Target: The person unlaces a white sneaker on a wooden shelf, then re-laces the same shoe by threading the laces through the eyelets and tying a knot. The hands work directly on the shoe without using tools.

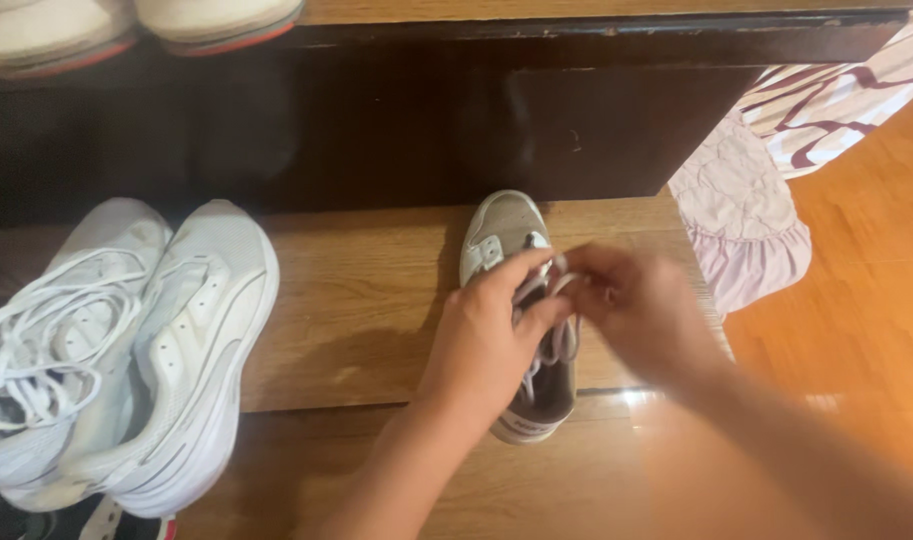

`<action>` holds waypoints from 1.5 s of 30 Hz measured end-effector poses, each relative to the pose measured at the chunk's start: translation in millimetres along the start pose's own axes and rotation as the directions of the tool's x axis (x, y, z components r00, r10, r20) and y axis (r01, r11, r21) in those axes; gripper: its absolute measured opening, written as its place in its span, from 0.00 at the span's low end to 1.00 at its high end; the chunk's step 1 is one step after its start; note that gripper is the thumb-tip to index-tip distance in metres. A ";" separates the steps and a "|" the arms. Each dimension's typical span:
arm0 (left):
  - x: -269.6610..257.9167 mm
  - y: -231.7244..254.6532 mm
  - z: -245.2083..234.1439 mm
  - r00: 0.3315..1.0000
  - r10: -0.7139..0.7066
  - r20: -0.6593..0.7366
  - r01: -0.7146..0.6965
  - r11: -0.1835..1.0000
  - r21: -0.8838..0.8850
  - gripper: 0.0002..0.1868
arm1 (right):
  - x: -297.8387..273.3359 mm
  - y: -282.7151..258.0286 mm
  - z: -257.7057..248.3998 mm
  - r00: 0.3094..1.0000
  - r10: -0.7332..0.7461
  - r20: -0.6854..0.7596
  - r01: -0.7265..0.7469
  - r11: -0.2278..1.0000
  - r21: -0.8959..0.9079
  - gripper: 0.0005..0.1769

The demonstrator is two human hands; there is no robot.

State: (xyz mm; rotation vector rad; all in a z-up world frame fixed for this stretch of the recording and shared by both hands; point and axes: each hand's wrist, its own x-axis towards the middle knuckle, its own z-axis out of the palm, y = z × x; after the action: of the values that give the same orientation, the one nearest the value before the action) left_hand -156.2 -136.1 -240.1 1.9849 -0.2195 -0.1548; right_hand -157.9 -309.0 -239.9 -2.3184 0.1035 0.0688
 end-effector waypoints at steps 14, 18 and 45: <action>24.6 -10.2 -35.2 0.984 -0.142 0.111 0.172 0.920 -0.351 0.21 | 36.8 55.5 -114.1 0.974 0.224 -0.039 -0.080 0.498 0.863 0.15; 23.0 -23.2 -30.1 0.943 -0.304 0.135 0.333 0.869 -0.367 0.25 | 49.8 96.7 -116.3 0.988 0.117 0.101 -0.126 0.232 0.965 0.16; 28.3 -12.4 -59.0 0.985 -0.173 0.019 0.174 0.979 -0.106 0.11 | 36.9 26.0 -114.5 0.983 0.147 -0.113 -0.039 0.758 0.652 0.16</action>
State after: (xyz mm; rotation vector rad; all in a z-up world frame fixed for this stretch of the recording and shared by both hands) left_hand -115.3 -85.2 -227.4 1.8956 -0.0420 -0.2826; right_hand -121.7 -412.5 -183.9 -1.6105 0.2794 -0.0916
